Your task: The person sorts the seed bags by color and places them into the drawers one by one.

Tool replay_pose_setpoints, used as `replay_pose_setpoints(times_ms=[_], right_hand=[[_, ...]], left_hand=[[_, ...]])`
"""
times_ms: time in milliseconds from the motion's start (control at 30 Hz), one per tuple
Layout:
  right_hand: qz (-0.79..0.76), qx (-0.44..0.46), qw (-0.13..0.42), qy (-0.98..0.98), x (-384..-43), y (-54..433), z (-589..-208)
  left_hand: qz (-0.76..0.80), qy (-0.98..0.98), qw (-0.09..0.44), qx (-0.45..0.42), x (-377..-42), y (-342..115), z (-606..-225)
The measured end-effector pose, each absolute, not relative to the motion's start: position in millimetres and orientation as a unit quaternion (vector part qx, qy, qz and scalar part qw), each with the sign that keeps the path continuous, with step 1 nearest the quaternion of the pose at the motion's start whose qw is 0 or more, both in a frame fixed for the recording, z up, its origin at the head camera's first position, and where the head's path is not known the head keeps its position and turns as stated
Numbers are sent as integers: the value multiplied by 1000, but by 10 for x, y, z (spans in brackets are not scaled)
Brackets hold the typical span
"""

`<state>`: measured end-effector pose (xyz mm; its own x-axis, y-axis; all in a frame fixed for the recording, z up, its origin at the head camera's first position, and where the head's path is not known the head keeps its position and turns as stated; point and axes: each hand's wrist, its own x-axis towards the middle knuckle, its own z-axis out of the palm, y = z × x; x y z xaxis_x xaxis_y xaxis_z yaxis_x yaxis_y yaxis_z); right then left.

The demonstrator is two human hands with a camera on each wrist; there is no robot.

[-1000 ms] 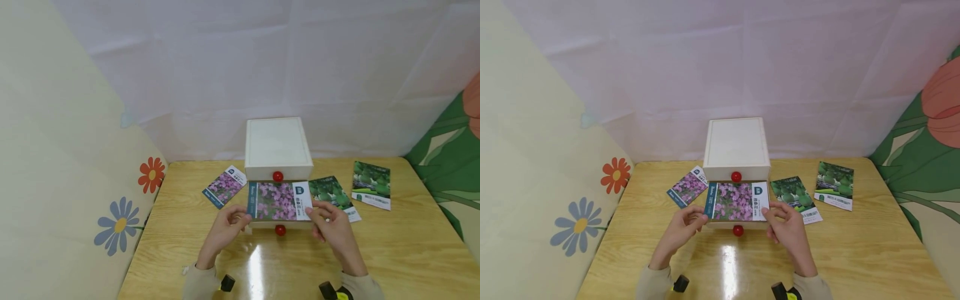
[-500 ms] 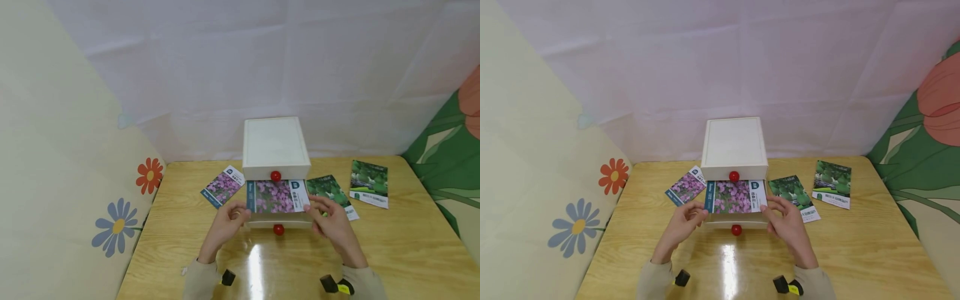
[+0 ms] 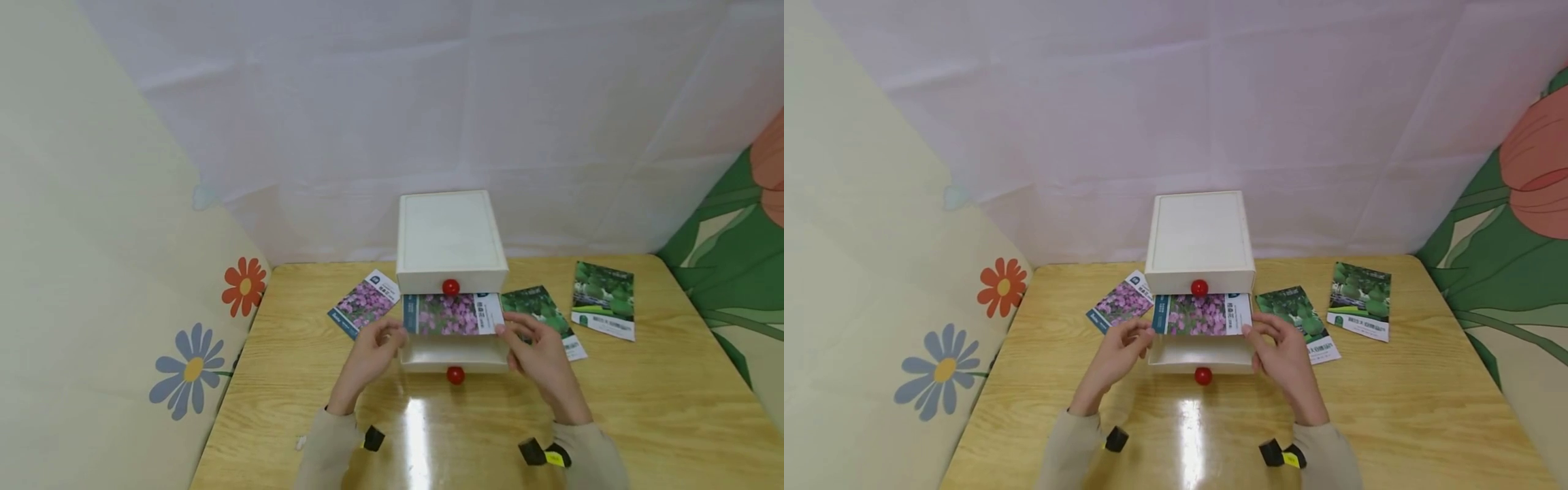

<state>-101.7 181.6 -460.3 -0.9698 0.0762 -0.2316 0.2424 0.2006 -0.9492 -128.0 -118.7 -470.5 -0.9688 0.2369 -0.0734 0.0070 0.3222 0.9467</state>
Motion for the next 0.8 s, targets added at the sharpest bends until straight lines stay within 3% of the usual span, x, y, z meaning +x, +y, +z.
replay_pose_setpoints(times_ms=[333, 800], right_hand=[[-623, 112, 63, 772, -1126, 1810, -4631], [-606, 141, 10, 783, -1216, 1739, -4676]], left_hand=[[543, 833, 69, 79, -1397, -1175, -4735], [524, 848, 45, 68, -1492, -1128, -4750]])
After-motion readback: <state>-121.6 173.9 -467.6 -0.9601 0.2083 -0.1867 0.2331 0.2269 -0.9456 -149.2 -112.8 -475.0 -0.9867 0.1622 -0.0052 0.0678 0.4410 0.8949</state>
